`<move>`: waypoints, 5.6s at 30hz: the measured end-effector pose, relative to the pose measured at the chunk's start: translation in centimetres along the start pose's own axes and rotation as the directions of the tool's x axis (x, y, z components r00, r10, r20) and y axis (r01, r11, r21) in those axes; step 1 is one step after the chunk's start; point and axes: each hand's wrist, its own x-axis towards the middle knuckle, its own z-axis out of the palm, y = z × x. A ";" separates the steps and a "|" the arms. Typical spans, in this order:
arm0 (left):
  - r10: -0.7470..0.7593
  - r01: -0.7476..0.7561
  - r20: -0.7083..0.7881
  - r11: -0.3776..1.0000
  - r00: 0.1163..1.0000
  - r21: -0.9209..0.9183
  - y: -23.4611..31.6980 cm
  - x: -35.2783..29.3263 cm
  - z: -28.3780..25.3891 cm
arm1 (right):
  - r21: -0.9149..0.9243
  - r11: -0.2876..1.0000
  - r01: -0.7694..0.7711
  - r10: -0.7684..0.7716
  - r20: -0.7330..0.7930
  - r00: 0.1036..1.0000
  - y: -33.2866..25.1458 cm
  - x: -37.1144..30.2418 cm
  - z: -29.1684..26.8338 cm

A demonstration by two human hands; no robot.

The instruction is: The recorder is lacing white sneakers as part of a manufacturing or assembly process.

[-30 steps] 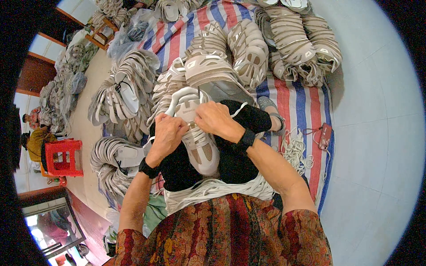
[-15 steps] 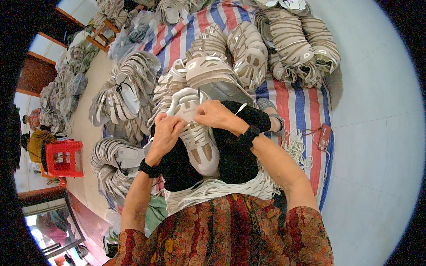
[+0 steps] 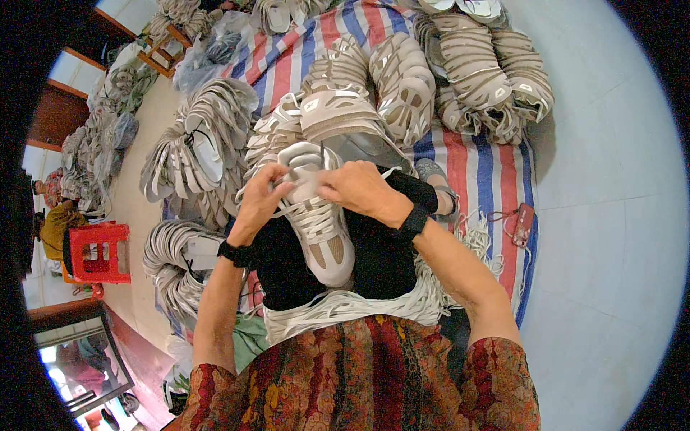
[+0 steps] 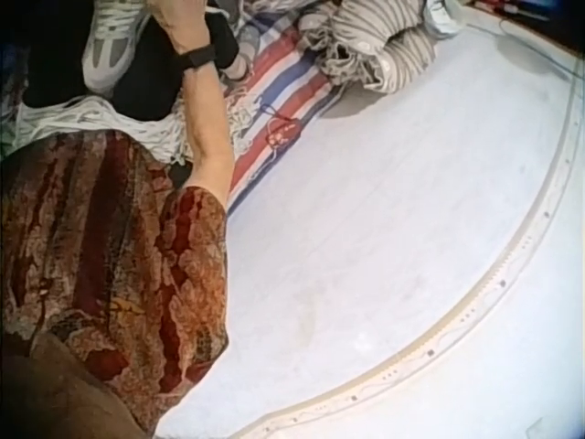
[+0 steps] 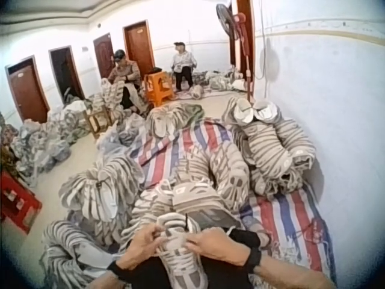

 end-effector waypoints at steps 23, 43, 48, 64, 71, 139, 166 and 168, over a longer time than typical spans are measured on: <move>-0.441 0.460 0.132 0.867 0.888 -0.194 0.2 -7.8 -5.4 | 0.431 0.892 -0.137 0.098 0.110 0.989 1.9 -3.1 -4.8; -0.631 0.721 -0.422 0.688 0.651 0.083 -12.2 -37.1 -20.8 | -0.125 0.703 -0.701 0.621 -0.372 0.689 15.6 -28.2 -17.8; -0.262 0.667 -0.679 0.601 0.685 0.441 -9.3 -35.9 -18.2 | -0.494 0.336 -0.802 0.392 -0.701 0.596 13.1 -30.8 -13.7; -0.325 0.371 -0.715 0.923 0.620 -0.097 -10.8 -14.9 -11.3 | 0.336 0.910 -0.243 0.356 -0.334 0.873 2.3 -8.0 -0.2; -0.426 0.172 -0.251 0.736 0.869 -0.655 -1.9 -7.6 -5.5 | 0.457 0.848 -0.268 0.347 -0.097 0.933 1.0 -6.5 1.8; -0.462 0.442 0.153 0.620 0.874 -0.649 0.0 -7.3 0.9 | 0.308 0.937 0.165 -0.093 -0.235 0.968 -4.8 1.4 2.7; -0.386 0.282 -0.082 0.788 0.919 -0.548 -0.6 -6.4 2.2 | 0.154 0.986 0.065 -0.057 -0.055 0.997 -5.4 1.9 3.2; -0.334 0.250 -0.099 0.843 0.937 -0.477 -0.6 -6.2 2.3 | 0.098 0.988 0.122 -0.113 -0.094 0.989 -5.1 1.8 3.8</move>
